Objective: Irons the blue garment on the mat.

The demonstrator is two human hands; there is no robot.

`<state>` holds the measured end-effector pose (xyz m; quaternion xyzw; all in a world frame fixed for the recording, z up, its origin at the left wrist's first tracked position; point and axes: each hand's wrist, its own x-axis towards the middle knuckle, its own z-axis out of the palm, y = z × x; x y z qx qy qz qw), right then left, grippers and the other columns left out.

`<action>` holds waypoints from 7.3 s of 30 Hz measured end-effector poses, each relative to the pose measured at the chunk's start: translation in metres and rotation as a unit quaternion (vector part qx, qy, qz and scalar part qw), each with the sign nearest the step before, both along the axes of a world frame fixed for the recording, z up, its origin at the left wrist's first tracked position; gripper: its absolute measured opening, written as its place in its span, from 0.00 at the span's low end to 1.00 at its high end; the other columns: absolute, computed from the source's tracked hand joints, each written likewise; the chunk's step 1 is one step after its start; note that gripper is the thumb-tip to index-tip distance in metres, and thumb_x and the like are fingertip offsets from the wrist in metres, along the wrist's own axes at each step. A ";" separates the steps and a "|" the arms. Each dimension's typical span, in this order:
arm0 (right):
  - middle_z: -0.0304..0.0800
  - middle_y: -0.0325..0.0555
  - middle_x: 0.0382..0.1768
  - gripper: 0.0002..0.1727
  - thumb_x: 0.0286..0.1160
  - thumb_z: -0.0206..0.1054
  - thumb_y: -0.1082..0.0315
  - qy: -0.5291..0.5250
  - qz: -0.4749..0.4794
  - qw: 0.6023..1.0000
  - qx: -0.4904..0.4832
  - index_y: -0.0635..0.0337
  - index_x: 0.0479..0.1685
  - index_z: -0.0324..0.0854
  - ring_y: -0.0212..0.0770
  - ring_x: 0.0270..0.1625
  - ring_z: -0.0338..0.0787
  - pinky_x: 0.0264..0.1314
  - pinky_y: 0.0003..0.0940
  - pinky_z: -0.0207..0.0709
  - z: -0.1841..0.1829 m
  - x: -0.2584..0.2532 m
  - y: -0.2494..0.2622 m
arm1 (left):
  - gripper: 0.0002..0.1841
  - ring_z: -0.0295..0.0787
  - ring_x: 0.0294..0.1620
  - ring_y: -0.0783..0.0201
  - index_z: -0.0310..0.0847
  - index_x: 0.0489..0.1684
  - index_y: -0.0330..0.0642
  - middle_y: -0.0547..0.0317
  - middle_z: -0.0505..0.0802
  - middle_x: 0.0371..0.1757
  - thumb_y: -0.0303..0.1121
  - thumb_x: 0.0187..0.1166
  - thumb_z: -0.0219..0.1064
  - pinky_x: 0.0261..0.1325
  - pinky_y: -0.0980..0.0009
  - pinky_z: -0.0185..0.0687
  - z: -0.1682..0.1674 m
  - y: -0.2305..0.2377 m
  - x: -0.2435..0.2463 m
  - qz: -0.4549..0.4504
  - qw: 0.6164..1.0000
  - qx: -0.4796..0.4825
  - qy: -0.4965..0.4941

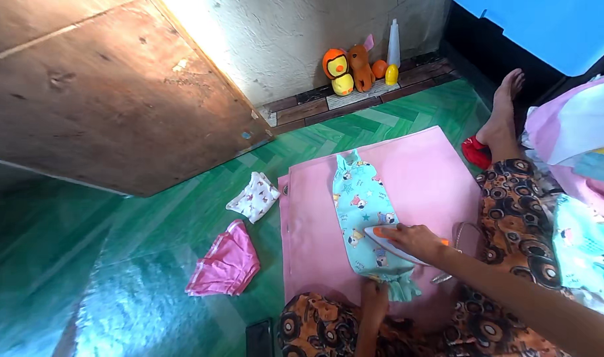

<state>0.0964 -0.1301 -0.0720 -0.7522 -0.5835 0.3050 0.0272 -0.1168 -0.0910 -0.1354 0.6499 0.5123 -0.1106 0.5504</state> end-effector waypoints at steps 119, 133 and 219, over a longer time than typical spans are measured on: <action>0.83 0.64 0.69 0.32 0.93 0.47 0.63 0.086 -0.306 0.948 -0.002 0.40 0.97 0.50 0.62 0.67 0.88 0.65 0.56 0.82 0.020 -0.059 0.190 | 0.16 0.85 0.34 0.56 0.81 0.53 0.23 0.42 0.87 0.36 0.32 0.91 0.55 0.46 0.58 0.82 0.032 -0.005 0.003 -0.005 1.000 0.010 0.002; 0.81 0.67 0.71 0.33 0.93 0.49 0.63 0.091 -0.291 0.952 -0.012 0.42 0.97 0.50 0.65 0.66 0.89 0.64 0.60 0.82 0.017 -0.086 0.142 | 0.14 0.84 0.36 0.56 0.82 0.53 0.22 0.40 0.88 0.38 0.29 0.88 0.58 0.47 0.59 0.82 0.025 -0.010 0.002 -0.021 0.998 0.057 -0.005; 0.82 0.66 0.70 0.34 0.91 0.49 0.66 0.107 -0.318 0.942 -0.001 0.42 0.96 0.50 0.64 0.67 0.89 0.65 0.60 0.82 0.017 -0.063 0.176 | 0.15 0.86 0.46 0.62 0.83 0.49 0.20 0.38 0.91 0.47 0.30 0.87 0.58 0.56 0.72 0.79 -0.002 0.004 -0.025 0.040 0.995 0.086 -0.037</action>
